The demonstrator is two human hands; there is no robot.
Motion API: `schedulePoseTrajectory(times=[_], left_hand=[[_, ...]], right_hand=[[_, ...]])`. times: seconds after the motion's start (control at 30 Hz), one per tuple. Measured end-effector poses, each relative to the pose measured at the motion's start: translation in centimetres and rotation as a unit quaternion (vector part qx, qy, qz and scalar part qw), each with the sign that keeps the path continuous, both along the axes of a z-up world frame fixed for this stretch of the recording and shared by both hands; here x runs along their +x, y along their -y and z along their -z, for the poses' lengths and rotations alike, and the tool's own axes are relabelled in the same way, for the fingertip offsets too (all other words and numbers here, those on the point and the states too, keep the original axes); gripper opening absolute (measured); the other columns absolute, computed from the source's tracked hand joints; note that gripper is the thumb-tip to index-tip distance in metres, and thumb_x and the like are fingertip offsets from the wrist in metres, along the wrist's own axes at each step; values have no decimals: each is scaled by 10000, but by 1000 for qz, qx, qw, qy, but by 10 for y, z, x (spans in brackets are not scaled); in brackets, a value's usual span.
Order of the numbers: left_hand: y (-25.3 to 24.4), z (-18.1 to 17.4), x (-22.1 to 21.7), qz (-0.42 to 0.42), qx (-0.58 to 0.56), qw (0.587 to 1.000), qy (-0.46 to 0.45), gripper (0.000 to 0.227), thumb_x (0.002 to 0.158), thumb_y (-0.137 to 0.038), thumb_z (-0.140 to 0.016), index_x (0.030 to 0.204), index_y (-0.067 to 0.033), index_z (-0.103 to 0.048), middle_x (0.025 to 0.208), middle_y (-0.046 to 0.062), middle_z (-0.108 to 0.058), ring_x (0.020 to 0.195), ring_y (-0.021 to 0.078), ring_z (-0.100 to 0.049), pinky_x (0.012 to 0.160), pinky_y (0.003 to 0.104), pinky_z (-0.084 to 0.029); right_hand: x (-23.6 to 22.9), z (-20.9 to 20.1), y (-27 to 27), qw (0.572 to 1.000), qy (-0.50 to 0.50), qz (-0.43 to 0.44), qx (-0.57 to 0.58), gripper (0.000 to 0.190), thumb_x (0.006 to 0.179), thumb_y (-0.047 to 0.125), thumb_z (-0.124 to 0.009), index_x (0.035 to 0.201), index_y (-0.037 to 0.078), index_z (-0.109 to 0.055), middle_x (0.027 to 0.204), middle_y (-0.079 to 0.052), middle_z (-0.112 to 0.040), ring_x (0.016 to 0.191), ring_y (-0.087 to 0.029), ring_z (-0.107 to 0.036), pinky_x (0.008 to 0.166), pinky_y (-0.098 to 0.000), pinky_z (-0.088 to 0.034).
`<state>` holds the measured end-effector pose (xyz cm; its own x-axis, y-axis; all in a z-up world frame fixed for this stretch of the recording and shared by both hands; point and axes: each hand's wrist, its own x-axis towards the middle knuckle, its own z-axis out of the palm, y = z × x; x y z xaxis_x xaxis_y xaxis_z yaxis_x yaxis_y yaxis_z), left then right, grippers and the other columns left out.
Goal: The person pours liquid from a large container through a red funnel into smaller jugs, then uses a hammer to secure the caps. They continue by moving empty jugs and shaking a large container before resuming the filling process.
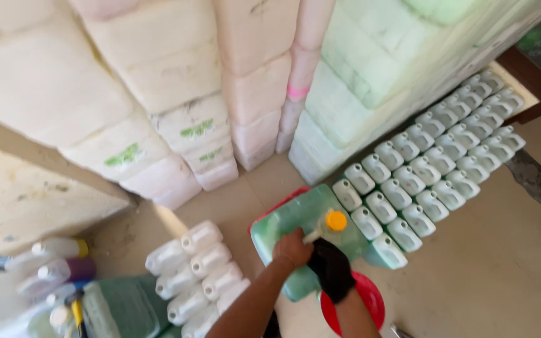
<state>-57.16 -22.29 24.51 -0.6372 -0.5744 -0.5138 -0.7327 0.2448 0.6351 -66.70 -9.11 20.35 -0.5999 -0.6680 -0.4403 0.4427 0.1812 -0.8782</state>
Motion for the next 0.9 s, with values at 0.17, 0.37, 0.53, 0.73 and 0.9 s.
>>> schedulePoseTrajectory(times=[0.17, 0.37, 0.53, 0.73, 0.9], left_hand=[[-34, 5, 27, -10, -137, 974, -182, 651, 791, -197, -698, 1396, -61, -498, 1377, 218, -552, 1286, 418, -509, 1097, 502, -418], [-102, -9, 39, -39, -253, 955, -146, 756, 736, -383, -822, 1335, -80, -475, 1426, 208, -379, 1437, 453, -247, 1110, 722, -128], [-91, 17, 32, -119, -363, 908, -173, 752, 783, -498, -777, 1334, -102, -451, 1445, 199, -397, 1464, 408, -282, 1179, 698, -116], [23, 40, 41, -82, -418, 864, -269, 600, 815, -387, -769, 1303, -119, -544, 1451, 167, -485, 1480, 394, -380, 1225, 703, -153], [105, 25, -8, -14, -426, 864, -270, 570, 870, -387, -761, 1331, -113, -565, 1406, 150, -516, 1422, 386, -422, 1218, 655, -164]], right_hand=[[-83, -45, 5, 765, -621, -80, 150, 377, 873, 255, -751, 1212, 103, -693, 1242, -124, -688, 1184, -335, -620, 1039, -443, -467], [-123, -47, 51, 711, -630, -304, 70, 311, 723, 276, -842, 992, 173, -725, 1161, -108, -639, 1119, -356, -555, 981, -465, -461], [-124, -36, 42, 741, -618, -257, 51, 318, 708, 266, -849, 981, 164, -723, 1105, -81, -638, 1128, -339, -565, 993, -464, -456], [-60, -30, 9, 782, -589, -32, 200, 372, 725, 292, -830, 1047, 144, -716, 1123, -111, -638, 1149, -343, -554, 1013, -465, -440], [-33, -29, 25, 764, -572, 72, 290, 402, 779, 330, -788, 1113, 127, -694, 1133, -100, -650, 1164, -336, -556, 1024, -474, -414]])
